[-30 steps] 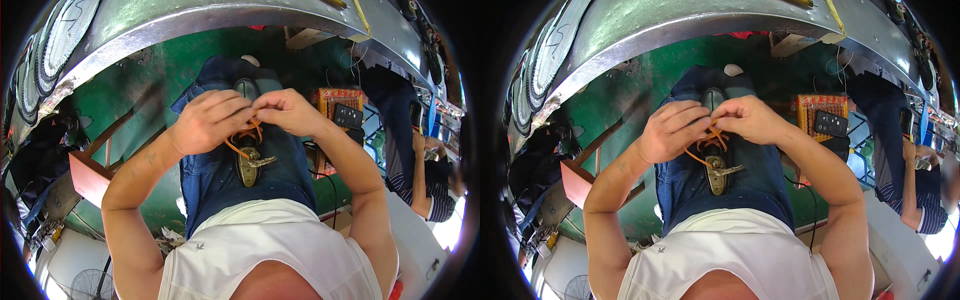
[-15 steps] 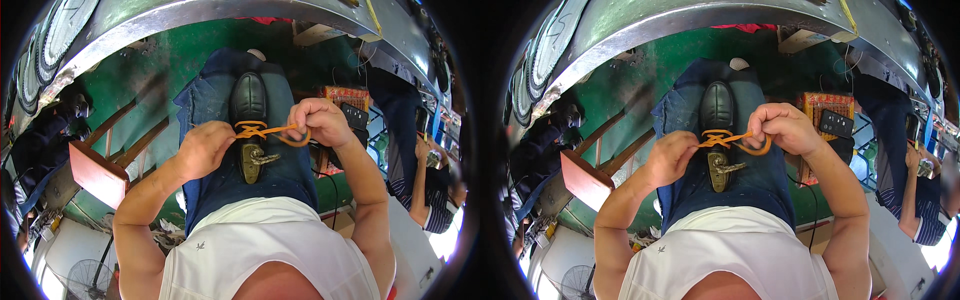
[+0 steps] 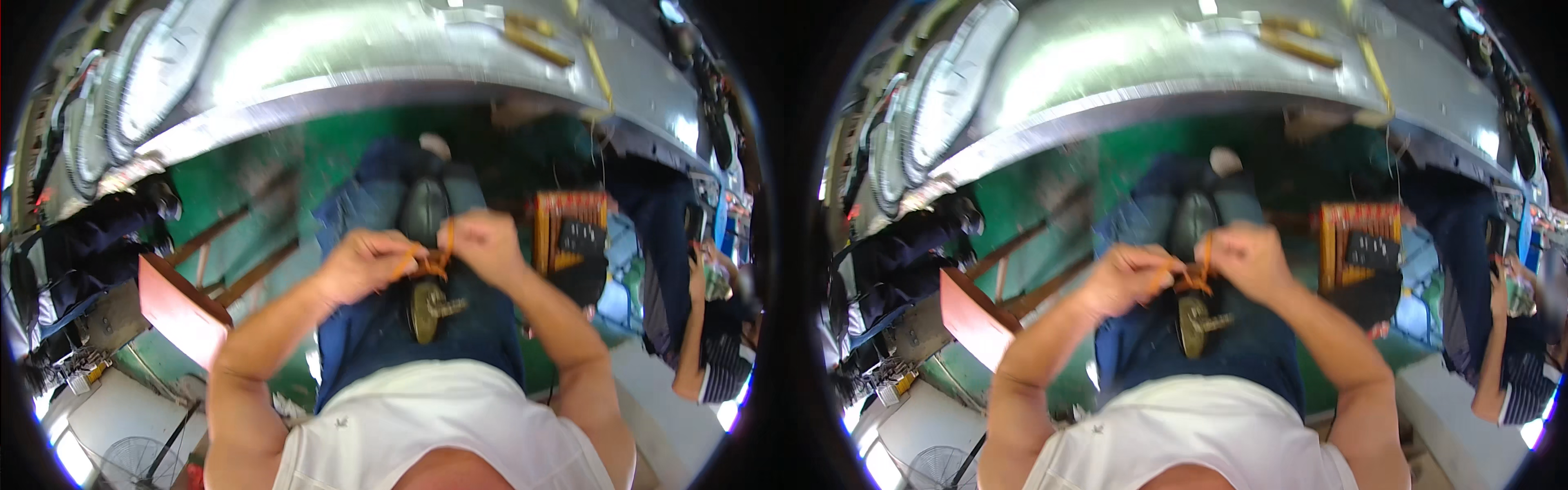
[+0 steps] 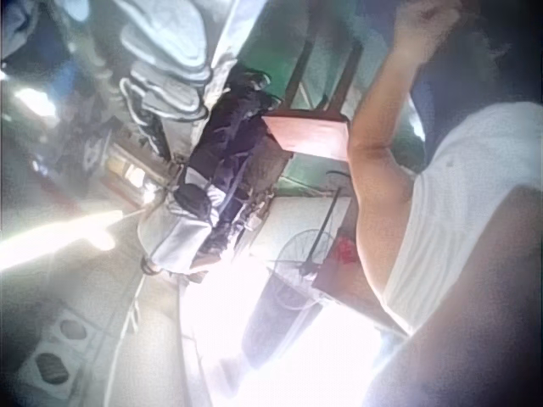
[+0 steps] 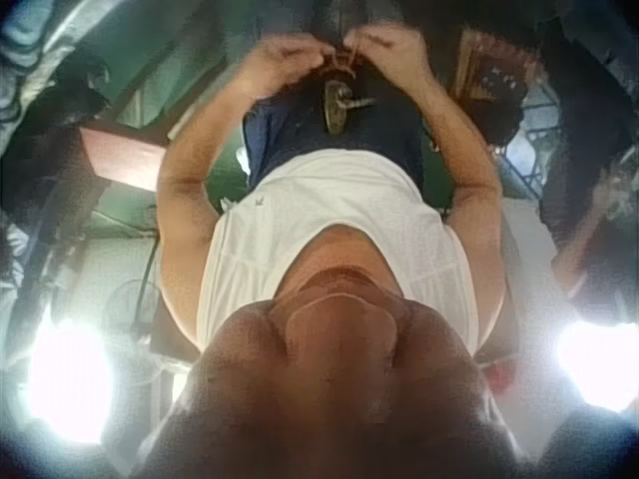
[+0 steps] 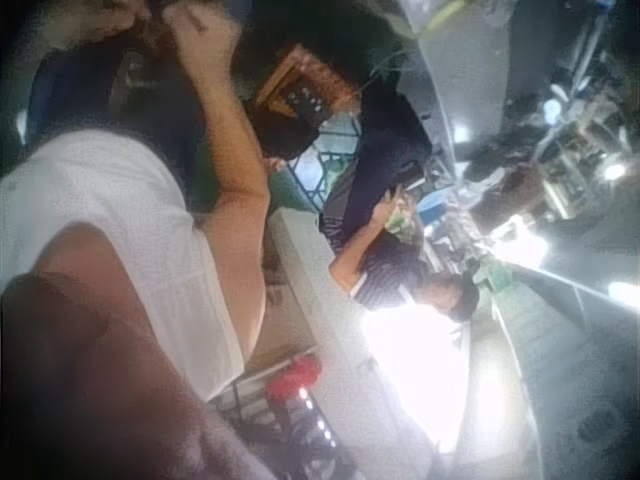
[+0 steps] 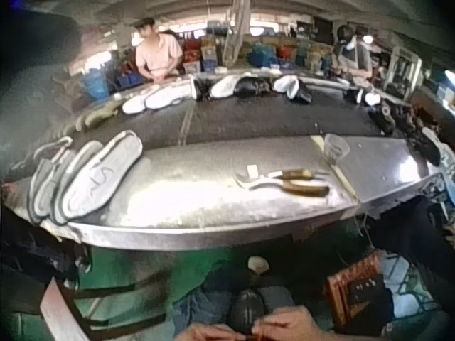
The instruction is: Manually pull and hammer the upper material over the last to secure it to the insole using lasting pliers.
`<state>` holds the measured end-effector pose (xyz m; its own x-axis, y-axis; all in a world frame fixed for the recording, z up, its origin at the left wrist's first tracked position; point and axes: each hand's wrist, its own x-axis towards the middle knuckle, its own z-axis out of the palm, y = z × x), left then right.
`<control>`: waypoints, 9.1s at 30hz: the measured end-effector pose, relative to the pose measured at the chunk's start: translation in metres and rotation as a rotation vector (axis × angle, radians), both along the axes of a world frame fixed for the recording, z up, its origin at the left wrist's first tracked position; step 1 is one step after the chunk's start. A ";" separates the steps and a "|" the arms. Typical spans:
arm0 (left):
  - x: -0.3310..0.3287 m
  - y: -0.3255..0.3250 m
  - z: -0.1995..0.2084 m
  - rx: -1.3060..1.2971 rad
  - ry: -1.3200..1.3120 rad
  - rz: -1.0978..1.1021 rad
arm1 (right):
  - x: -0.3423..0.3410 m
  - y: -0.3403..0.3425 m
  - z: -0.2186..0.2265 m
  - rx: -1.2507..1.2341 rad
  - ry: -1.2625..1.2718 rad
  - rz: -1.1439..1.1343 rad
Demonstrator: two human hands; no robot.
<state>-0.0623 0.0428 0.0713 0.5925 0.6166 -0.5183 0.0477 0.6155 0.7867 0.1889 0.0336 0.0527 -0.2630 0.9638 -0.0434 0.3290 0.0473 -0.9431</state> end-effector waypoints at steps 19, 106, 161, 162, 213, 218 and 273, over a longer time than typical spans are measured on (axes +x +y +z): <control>-0.006 -0.024 0.020 1.313 0.514 -0.478 | 0.037 -0.042 0.028 0.005 -0.805 0.298; 0.008 0.001 0.091 0.579 -0.239 0.847 | 0.047 0.076 0.134 0.647 -0.477 0.240; 0.024 0.002 -0.042 0.285 0.064 0.255 | 0.012 -0.028 0.051 -0.380 -0.380 0.201; 0.026 0.009 -0.045 0.285 0.091 0.299 | 0.019 -0.028 0.045 -0.339 -0.344 0.181; 0.037 -0.062 0.029 1.140 0.129 0.095 | -0.004 -0.035 0.034 -0.159 0.115 -0.142; 0.021 -0.030 -0.022 0.627 0.155 0.122 | 0.032 -0.054 0.066 -0.394 0.043 -0.073; 0.034 0.024 -0.045 0.128 -0.047 0.106 | 0.010 -0.028 0.037 -0.223 -0.614 0.157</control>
<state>-0.0285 0.0671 0.0267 0.5423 0.7364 -0.4045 -0.0509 0.5093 0.8591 0.1988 0.0056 0.0899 -0.2633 0.8669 -0.4232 0.8142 -0.0356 -0.5796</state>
